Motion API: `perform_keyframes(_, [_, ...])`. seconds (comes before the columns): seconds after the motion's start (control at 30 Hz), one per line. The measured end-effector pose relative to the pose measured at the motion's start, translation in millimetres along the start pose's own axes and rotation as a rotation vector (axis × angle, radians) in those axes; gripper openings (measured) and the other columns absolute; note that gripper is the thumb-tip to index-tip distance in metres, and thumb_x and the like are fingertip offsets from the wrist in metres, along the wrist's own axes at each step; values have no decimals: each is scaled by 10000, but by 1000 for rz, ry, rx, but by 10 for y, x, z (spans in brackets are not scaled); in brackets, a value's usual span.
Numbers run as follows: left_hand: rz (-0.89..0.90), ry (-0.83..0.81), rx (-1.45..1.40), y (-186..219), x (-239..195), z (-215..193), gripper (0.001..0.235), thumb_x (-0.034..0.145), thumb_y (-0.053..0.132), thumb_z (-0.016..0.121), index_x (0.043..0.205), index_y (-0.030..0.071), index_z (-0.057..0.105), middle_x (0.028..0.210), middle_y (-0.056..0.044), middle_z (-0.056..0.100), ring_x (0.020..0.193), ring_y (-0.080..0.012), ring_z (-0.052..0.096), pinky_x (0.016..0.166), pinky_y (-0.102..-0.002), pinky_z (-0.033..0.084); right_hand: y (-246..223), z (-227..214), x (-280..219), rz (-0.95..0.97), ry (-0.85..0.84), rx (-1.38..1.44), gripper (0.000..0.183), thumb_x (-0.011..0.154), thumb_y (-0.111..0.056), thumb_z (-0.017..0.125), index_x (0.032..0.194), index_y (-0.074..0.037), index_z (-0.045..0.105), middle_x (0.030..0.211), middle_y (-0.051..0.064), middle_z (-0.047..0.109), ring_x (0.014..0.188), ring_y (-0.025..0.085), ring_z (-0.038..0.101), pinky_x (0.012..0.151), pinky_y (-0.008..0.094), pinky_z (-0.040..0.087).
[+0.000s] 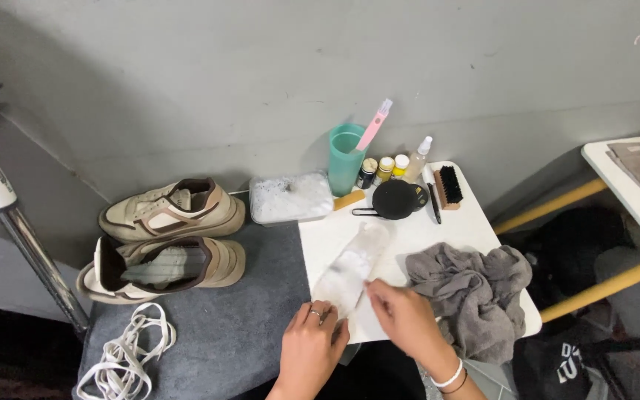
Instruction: The person scrubs a white shoe with a brush on a table. They dip the brush into a container of soapy water and continue scrubbing the shoe. A pair of beige sneakers, a gray cloth, and various cleaning supplies are visible on the table.
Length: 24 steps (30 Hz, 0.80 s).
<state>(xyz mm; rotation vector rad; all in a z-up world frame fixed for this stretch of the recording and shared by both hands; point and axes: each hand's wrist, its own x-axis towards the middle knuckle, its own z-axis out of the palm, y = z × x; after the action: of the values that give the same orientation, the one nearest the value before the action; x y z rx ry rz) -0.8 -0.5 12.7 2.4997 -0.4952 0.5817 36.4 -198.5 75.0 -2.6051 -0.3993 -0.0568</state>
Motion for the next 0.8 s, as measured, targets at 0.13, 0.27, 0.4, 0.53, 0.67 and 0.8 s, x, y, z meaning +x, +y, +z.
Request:
perform_keyframes(0.13, [-14, 39, 11, 24, 10, -25, 185, 897, 213, 740, 973, 44, 732, 1025, -70, 689, 923, -252, 653, 749, -393, 593, -53, -4, 34, 31, -98, 84, 281, 1055, -259, 538, 828, -167, 676, 460, -65, 487, 347, 48, 397, 341, 192, 316])
perform_keyframes(0.27, [-4, 49, -7, 27, 1, -10, 187, 903, 205, 732, 970, 31, 736, 1025, -83, 694, 919, -262, 647, 727, -395, 578, -11, -18, 61, -12, -63, 74, 186, 994, -273, 592, 1047, -184, 746, 421, -44, 478, 346, 90, 407, 388, 263, 318])
perform_keyframes(0.4, [4, 76, 2, 36, -1, -4, 180, 889, 191, 745, 960, 26, 729, 994, -74, 685, 911, -251, 639, 735, -381, 585, 0, -7, 41, 44, -157, 152, 208, 988, -248, 600, 1101, -202, 768, 432, -63, 491, 354, 70, 372, 390, 266, 274])
perform_keyframes(0.53, [5, 23, -18, 24, 21, -11, 172, 896, 198, 724, 951, 35, 730, 1014, -74, 689, 906, -260, 645, 730, -397, 580, 64, -15, 39, 49, -83, 75, 203, 1035, -282, 547, 987, -192, 723, 434, -80, 484, 330, 54, 390, 327, 207, 299])
perform_keyframes(0.67, [-3, -13, -17, 7, 38, -20, 194, 903, 215, 727, 991, 43, 720, 1035, -70, 679, 928, -263, 642, 755, -402, 580, 51, -8, 28, 39, -116, 124, 154, 1019, -250, 586, 934, -192, 700, 460, -50, 493, 371, 70, 421, 378, 237, 321])
perform_keyframes(0.8, [-19, -21, -32, 18, 17, -18, 204, 915, 224, 723, 1000, 38, 722, 1043, -69, 675, 924, -269, 640, 750, -397, 582, 68, -68, 31, 81, -36, 29, 172, 1006, -310, 549, 1069, -232, 689, 454, -11, 451, 390, 138, 401, 418, 311, 335])
